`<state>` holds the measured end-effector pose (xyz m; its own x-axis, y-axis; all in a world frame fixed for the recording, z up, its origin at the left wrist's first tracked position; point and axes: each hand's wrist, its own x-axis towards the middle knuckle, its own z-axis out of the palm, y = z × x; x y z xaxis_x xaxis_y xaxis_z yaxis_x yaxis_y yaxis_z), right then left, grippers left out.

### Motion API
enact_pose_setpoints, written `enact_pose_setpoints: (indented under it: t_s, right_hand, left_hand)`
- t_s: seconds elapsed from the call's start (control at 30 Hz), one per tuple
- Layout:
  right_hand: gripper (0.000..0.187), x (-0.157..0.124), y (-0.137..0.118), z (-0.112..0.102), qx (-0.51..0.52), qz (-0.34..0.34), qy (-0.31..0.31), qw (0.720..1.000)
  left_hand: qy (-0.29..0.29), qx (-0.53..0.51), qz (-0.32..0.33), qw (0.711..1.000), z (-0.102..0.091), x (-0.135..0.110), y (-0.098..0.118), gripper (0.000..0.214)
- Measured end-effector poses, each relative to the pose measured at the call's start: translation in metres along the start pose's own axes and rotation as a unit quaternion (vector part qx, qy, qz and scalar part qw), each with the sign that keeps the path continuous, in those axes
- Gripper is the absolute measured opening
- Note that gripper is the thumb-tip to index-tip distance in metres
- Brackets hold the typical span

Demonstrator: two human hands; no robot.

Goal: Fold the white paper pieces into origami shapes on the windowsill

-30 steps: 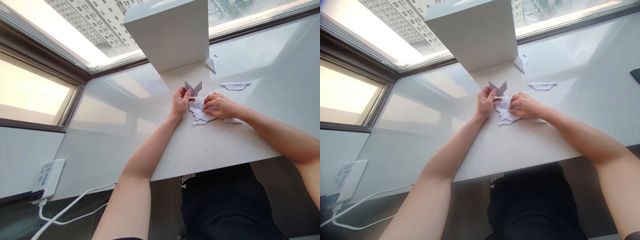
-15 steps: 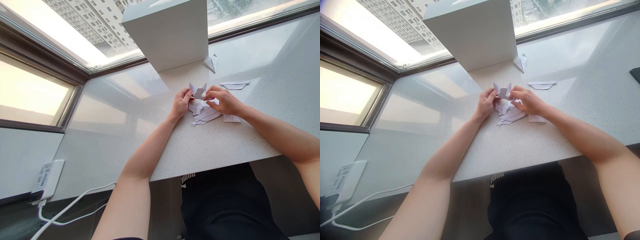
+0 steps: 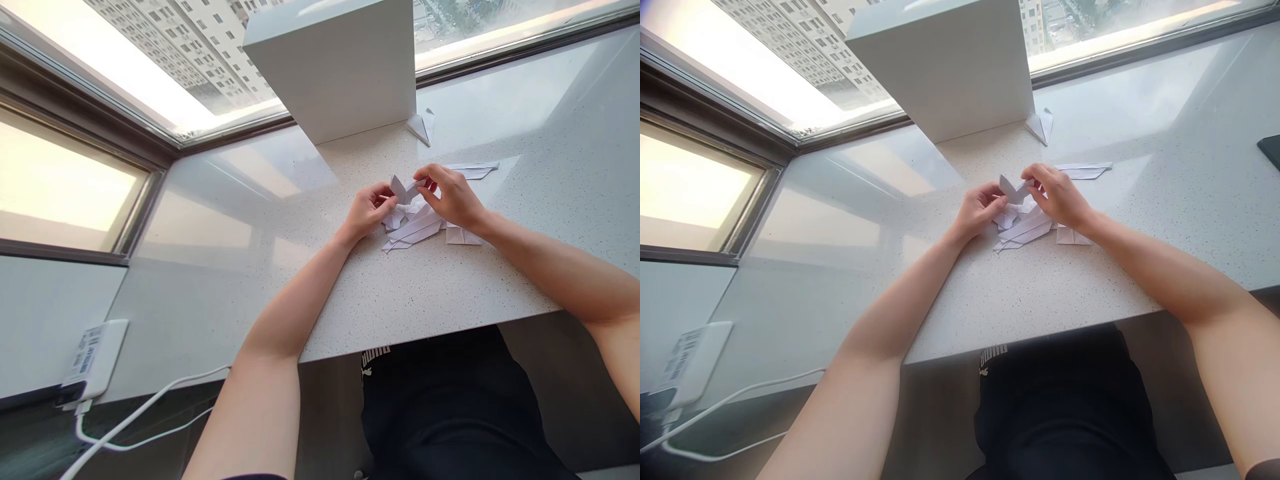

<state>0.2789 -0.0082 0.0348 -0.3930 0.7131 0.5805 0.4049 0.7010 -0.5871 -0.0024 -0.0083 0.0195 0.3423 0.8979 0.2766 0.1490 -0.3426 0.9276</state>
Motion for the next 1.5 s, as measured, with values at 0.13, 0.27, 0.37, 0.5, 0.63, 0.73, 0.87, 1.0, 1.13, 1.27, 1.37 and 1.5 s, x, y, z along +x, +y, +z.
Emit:
enact_pose_setpoints:
  t_s: [0.13,0.27,0.37,0.5,0.63,0.73,0.87,1.0,1.13,1.27,1.37,1.5]
  right_hand:
    - [0.026,-0.001,0.001,0.003,0.006,0.018,-0.003,1.0]
    - [0.027,-0.001,-0.008,0.001,-0.023,0.016,-0.02,0.999]
    - [0.024,-0.003,-0.018,0.002,-0.051,-0.016,-0.093,0.994]
    - [0.049,-0.004,-0.033,0.011,-0.093,0.0,-0.186,0.978]
    - [0.054,0.0,-0.045,0.019,-0.142,0.056,-0.22,0.964]
    - [0.054,0.005,-0.05,0.02,-0.145,0.082,-0.227,0.959]
    - [0.044,0.007,-0.048,0.018,-0.11,0.102,-0.224,0.963]
    - [0.019,0.007,-0.038,0.013,-0.053,0.091,-0.211,0.972]
    - [0.007,0.008,-0.028,0.008,0.004,0.068,-0.176,0.982]
    - [0.003,0.009,-0.026,0.004,0.028,0.062,-0.133,0.989]
    - [0.005,0.008,-0.028,0.002,0.051,0.063,-0.099,0.992]
    - [0.014,0.007,-0.029,0.0,0.075,0.076,-0.051,0.993]
  left_hand:
    - [0.047,0.016,0.011,0.999,0.002,0.001,-0.008,0.051]
    - [0.113,0.017,0.023,0.993,-0.002,0.008,-0.019,0.047]
    - [0.14,0.01,0.012,0.99,-0.006,0.012,-0.023,0.046]
    - [0.151,-0.001,-0.005,0.989,-0.009,0.014,-0.026,0.048]
    - [0.157,0.003,-0.006,0.988,-0.009,0.013,-0.026,0.048]
    - [0.154,0.006,-0.007,0.988,-0.01,0.013,-0.025,0.048]
    - [0.152,0.02,-0.016,0.988,-0.011,0.012,-0.022,0.043]
    - [0.153,0.025,-0.016,0.988,-0.011,0.011,-0.021,0.036]
    - [0.161,0.027,-0.01,0.987,-0.011,0.012,-0.023,0.032]
    - [0.157,0.039,-0.012,0.987,-0.008,0.013,-0.024,0.032]
    - [0.142,0.039,-0.008,0.989,-0.006,0.012,-0.022,0.036]
    - [0.122,0.034,0.001,0.992,-0.005,0.011,-0.019,0.048]
